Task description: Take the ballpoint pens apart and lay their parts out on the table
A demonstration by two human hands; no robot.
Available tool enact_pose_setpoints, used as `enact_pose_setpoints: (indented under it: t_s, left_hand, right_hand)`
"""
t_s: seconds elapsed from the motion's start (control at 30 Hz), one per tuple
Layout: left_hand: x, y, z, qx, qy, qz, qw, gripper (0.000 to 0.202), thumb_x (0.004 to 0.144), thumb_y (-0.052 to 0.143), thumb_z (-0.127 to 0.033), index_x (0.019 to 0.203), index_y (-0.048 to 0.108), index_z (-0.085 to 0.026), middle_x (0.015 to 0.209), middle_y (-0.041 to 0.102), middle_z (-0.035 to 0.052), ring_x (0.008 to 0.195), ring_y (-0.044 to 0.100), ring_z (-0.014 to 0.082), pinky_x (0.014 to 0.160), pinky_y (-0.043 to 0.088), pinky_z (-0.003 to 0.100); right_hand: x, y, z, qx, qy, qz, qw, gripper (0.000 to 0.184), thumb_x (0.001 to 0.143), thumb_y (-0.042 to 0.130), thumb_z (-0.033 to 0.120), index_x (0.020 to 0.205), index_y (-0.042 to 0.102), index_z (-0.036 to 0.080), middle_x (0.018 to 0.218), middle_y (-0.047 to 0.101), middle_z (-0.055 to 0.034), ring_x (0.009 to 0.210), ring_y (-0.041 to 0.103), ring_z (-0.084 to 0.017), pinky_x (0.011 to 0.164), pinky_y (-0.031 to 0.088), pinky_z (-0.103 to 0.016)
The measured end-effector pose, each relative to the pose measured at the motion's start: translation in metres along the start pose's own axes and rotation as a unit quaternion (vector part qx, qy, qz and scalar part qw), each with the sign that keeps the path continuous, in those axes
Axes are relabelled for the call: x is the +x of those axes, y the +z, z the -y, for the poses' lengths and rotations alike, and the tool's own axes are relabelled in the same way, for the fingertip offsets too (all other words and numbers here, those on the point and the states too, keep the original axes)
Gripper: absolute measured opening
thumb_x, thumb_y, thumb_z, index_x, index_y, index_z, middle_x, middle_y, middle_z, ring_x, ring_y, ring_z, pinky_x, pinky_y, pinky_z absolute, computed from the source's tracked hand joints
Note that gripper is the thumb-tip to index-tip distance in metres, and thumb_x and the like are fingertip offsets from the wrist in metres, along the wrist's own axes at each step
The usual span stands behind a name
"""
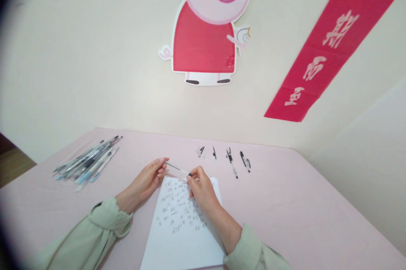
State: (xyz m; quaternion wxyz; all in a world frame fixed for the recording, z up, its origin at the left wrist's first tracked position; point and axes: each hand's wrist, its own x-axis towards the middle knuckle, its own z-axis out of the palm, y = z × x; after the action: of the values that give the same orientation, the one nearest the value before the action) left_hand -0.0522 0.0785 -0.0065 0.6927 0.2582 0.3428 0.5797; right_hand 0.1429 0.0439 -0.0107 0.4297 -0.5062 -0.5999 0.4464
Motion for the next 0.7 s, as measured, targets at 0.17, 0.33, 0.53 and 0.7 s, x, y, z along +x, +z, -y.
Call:
enact_pose_setpoints:
  t_s: [0.17,0.33,0.53,0.7]
  left_hand:
    - [-0.0007,0.0003,0.0004,0.000,-0.002,-0.005,1.000,0.013,0.080,0.065,-0.019,0.087,0.068,-0.009,0.065,0.054,-0.0004,0.049,0.044,0.0013,0.040,0.037,0.008]
    - [0.0012,-0.0014,0.0013,0.004,0.004,0.003,1.000,0.014,0.080,0.065,-0.019,0.089,0.068,-0.008,0.067,0.055,0.0000,0.051,0.045,0.0014,0.041,0.037,0.008]
    - [0.0003,-0.0006,0.0002,0.007,0.002,-0.003,1.000,0.014,0.081,0.063,-0.019,0.088,0.068,-0.008,0.066,0.055,0.0000,0.050,0.045,0.0014,0.041,0.037,0.008]
    - [-0.0005,0.0020,0.0011,0.003,0.005,-0.007,1.000,0.013,0.084,0.060,-0.017,0.089,0.067,-0.008,0.066,0.055,0.0001,0.049,0.045,0.0016,0.041,0.037,0.008]
  right_hand:
    - [0.0006,-0.0008,0.0022,-0.009,0.003,0.024,1.000,0.016,0.086,0.046,0.035,0.079,0.048,0.020,0.068,0.059,0.0026,0.041,0.048,-0.007,0.041,0.036,-0.019]
    - [0.0014,-0.0002,0.0014,-0.003,0.007,0.025,1.000,0.014,0.082,0.048,0.031,0.075,0.049,0.019,0.065,0.058,0.0028,0.043,0.049,-0.007,0.042,0.039,-0.019]
    - [0.0016,0.0007,0.0010,0.023,0.006,0.007,1.000,0.011,0.079,0.052,0.030,0.084,0.049,0.020,0.064,0.058,0.0040,0.044,0.050,-0.009,0.041,0.040,-0.020]
    - [0.0039,-0.0022,0.0041,0.033,0.015,-0.002,0.999,0.016,0.080,0.052,0.033,0.072,0.049,0.019,0.063,0.059,0.0023,0.042,0.046,-0.007,0.042,0.036,-0.020]
